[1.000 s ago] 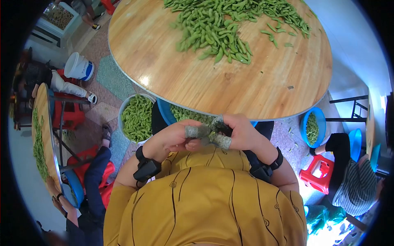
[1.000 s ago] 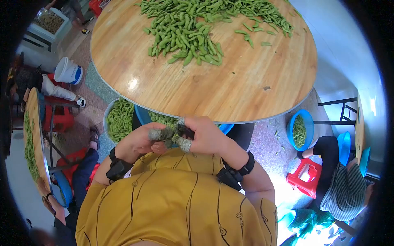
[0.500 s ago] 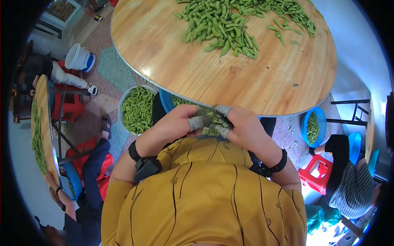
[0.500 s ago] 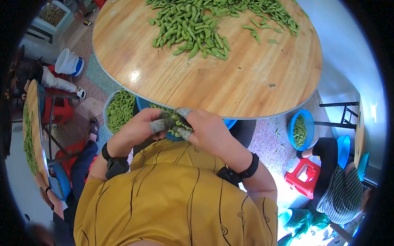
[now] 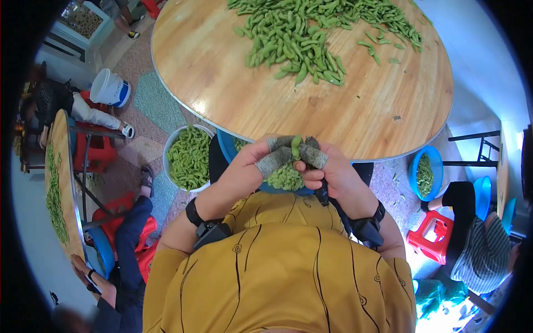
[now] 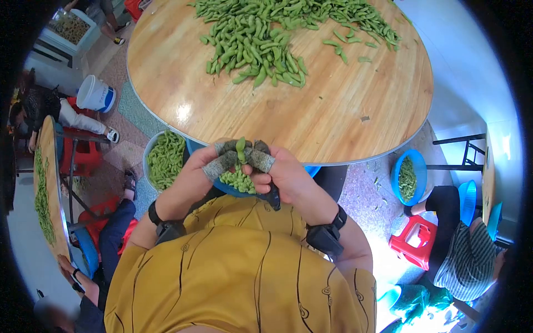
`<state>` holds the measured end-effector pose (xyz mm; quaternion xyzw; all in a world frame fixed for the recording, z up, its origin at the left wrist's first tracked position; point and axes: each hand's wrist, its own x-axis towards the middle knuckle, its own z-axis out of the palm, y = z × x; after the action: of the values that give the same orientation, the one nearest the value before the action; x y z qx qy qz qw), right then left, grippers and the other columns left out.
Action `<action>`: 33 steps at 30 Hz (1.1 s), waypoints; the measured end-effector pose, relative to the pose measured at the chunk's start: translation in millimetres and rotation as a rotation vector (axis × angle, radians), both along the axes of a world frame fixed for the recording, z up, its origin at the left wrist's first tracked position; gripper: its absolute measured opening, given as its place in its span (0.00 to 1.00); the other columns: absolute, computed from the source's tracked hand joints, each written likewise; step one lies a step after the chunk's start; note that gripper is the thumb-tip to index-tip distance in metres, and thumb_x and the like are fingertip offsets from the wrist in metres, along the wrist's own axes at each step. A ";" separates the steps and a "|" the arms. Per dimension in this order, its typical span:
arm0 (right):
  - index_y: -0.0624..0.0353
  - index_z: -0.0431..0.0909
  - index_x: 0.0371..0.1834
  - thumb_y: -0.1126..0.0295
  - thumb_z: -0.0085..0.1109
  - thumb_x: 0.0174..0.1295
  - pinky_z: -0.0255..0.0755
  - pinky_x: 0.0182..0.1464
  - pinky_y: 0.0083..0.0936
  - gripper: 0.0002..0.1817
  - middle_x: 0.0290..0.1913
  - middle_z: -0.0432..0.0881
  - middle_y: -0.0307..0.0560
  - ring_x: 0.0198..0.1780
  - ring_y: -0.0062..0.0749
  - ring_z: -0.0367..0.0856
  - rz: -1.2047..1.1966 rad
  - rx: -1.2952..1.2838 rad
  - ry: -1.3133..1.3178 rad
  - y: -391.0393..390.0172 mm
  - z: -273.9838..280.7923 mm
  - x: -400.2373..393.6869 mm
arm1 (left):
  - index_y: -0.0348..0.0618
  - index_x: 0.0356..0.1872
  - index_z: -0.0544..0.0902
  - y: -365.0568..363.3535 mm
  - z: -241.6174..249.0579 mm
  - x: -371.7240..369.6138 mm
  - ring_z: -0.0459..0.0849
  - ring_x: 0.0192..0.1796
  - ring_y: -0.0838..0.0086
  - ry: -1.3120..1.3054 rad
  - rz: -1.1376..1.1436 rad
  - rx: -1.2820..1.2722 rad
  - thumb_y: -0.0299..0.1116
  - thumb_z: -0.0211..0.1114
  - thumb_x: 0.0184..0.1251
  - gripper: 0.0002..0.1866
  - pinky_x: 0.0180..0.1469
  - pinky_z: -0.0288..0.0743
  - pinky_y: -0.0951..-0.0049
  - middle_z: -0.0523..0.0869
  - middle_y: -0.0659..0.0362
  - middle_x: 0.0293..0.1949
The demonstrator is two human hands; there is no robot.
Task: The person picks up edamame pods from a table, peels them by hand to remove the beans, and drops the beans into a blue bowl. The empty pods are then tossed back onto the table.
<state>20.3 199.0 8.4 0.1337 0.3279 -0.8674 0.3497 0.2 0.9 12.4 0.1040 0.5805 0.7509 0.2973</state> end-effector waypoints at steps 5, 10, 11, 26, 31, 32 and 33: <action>0.54 0.73 0.46 0.67 0.54 0.67 0.57 0.19 0.13 0.08 0.30 0.76 0.37 0.18 0.12 0.62 0.026 -0.116 -0.040 -2.0 -3.9 3.8 | 0.38 0.53 0.78 -0.1 -7.9 1.1 0.75 0.55 0.76 0.104 0.017 0.107 0.25 0.59 0.68 0.13 0.59 0.67 0.75 0.75 0.63 0.52; 0.56 0.73 0.45 0.66 0.54 0.67 0.56 0.19 0.12 0.08 0.29 0.75 0.38 0.17 0.12 0.61 0.069 -0.097 -0.059 1.7 -0.3 5.2 | 0.38 0.51 0.78 1.2 -6.5 0.3 0.75 0.55 0.77 0.120 0.008 0.167 0.25 0.59 0.67 0.12 0.58 0.68 0.73 0.76 0.63 0.51; 0.55 0.73 0.43 0.67 0.55 0.66 0.58 0.20 0.13 0.07 0.30 0.76 0.37 0.18 0.13 0.63 0.103 -0.133 -0.051 3.0 -1.5 5.0 | 0.38 0.51 0.78 1.8 -7.1 1.0 0.77 0.53 0.76 0.146 0.036 0.166 0.24 0.60 0.67 0.12 0.57 0.70 0.73 0.78 0.62 0.50; 0.61 0.78 0.43 0.70 0.60 0.63 0.67 0.31 0.16 0.09 0.33 0.82 0.36 0.29 0.15 0.75 -0.050 0.533 0.627 -1.0 26.5 -17.2 | 0.36 0.46 0.77 -4.9 -1.7 -9.4 0.81 0.36 0.73 -0.290 0.080 0.300 0.34 0.56 0.71 0.12 0.37 0.75 0.75 0.84 0.56 0.38; 0.63 0.76 0.46 0.71 0.56 0.65 0.73 0.34 0.18 0.10 0.33 0.81 0.38 0.31 0.18 0.78 -0.016 0.417 0.589 -5.0 13.7 -15.1 | 0.37 0.40 0.77 -10.7 -5.3 -9.5 0.78 0.30 0.71 -0.534 -0.060 0.414 0.36 0.56 0.71 0.11 0.30 0.70 0.73 0.79 0.56 0.29; 0.63 0.75 0.48 0.70 0.56 0.65 0.72 0.31 0.18 0.11 0.32 0.80 0.38 0.29 0.18 0.77 0.063 0.519 0.513 -4.2 11.5 -15.2 | 0.37 0.37 0.76 -11.0 -5.1 -8.8 0.75 0.26 0.70 -0.486 0.040 0.329 0.35 0.56 0.70 0.10 0.29 0.70 0.71 0.77 0.56 0.25; 0.63 0.73 0.50 0.69 0.56 0.65 0.71 0.29 0.18 0.13 0.30 0.79 0.38 0.27 0.19 0.77 0.142 0.620 0.434 -3.4 10.3 -15.1 | 0.37 0.37 0.76 -9.9 -3.0 -8.7 0.75 0.26 0.70 -0.481 0.039 0.328 0.35 0.56 0.70 0.10 0.29 0.70 0.71 0.77 0.56 0.25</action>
<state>5.2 195.6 18.7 0.0233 0.6497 -0.7087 0.2741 -8.5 -9.1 9.4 -0.0415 0.3661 0.8434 0.3912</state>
